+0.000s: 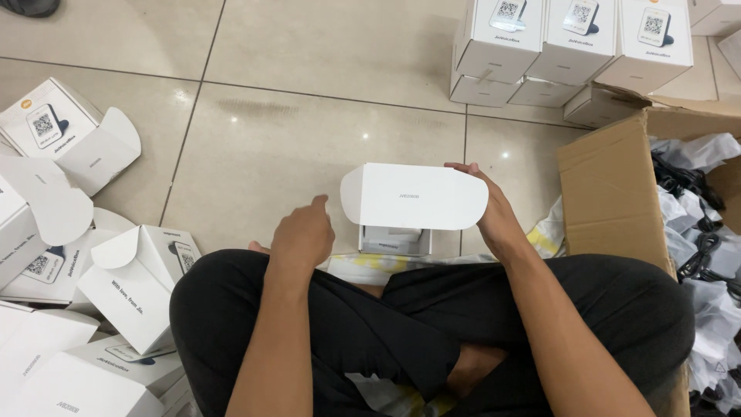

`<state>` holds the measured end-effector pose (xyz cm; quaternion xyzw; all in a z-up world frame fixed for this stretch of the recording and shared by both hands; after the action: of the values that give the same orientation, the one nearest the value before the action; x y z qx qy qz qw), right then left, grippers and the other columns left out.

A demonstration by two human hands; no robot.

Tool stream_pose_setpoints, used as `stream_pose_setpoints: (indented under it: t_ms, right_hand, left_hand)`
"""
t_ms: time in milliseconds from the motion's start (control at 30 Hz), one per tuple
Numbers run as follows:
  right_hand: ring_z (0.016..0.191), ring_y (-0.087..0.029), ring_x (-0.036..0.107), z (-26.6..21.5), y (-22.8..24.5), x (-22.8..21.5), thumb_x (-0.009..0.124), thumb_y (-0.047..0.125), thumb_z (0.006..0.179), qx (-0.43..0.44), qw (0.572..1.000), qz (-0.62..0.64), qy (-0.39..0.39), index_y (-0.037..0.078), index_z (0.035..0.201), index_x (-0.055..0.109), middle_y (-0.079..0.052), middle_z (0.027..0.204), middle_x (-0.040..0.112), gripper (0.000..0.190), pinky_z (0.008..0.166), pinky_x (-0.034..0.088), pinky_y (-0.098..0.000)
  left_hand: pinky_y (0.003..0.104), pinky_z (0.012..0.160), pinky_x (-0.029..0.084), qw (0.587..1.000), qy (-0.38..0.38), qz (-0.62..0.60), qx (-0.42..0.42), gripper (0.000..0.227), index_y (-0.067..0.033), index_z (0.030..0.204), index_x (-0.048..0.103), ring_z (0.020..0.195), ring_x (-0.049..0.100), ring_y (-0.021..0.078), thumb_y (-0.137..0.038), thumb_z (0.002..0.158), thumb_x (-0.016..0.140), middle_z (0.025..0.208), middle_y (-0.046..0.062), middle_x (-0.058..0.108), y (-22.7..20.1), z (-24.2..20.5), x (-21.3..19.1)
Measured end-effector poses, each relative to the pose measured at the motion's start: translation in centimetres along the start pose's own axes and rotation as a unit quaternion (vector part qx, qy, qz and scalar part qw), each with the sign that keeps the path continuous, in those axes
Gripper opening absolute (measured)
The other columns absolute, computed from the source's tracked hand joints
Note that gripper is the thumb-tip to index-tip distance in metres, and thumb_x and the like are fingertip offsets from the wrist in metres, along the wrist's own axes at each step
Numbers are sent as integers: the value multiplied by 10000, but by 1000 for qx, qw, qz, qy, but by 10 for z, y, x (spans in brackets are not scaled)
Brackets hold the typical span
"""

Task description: The person packs electronic devices, cables, and instruction sheets into white product boxes.

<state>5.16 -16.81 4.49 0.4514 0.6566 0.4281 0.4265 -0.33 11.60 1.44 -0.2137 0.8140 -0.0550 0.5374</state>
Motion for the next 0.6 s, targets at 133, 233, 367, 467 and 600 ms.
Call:
stream_pose_setpoints:
  t_ms: [133,233,367,467,600]
  right_hand:
    - [1333,-282,563,-3,-1,2,242,659,979,32,999,37,3,40,1448,527,-171,1414,608,827,1090,442,-421]
    - [1368,-296,529,-1,1,1,146,743,915,51,997,59,11,84,1478,505,-164,1435,594,938,1119,403,-462]
    - [1440,-320,460,-4,2,2,52,854,817,59,994,87,28,119,1528,466,-184,1446,578,1102,1180,331,-483]
    - [1452,-333,456,-7,3,3,38,864,803,59,993,92,38,122,1537,459,-196,1442,586,1125,1186,326,-488]
    - [1459,-335,460,-4,4,4,32,848,826,55,992,99,51,116,1531,468,-197,1455,587,1106,1196,329,-488]
  left_hand:
    - [414,851,609,942,-8,-331,-46,550,-130,1360,630,954,783,284,-445,1002,357,1136,149,763,-29,-13,-39]
    - [388,830,644,914,32,-397,-76,752,-133,1369,641,1006,759,282,-667,963,299,1197,157,733,-41,-11,-39]
    - [363,816,614,941,44,-328,-67,887,-187,1413,611,999,800,297,-783,870,244,1237,133,764,-55,-24,-45]
    - [376,843,642,938,69,-330,-83,929,-192,1449,581,1084,769,327,-802,856,207,1287,159,723,-56,-21,-43]
    - [395,844,650,936,59,-340,-75,944,-222,1491,518,1231,631,328,-827,837,205,1411,146,598,-53,-19,-40]
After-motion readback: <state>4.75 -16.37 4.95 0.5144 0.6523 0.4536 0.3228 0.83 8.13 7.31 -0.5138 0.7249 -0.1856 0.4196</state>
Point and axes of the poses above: each hand's wrist, its own z-axis towards the middle knuckle, its own x-axis out of the palm, y = z × x, the point moved 4 cm from there along z, towards the middle knuckle
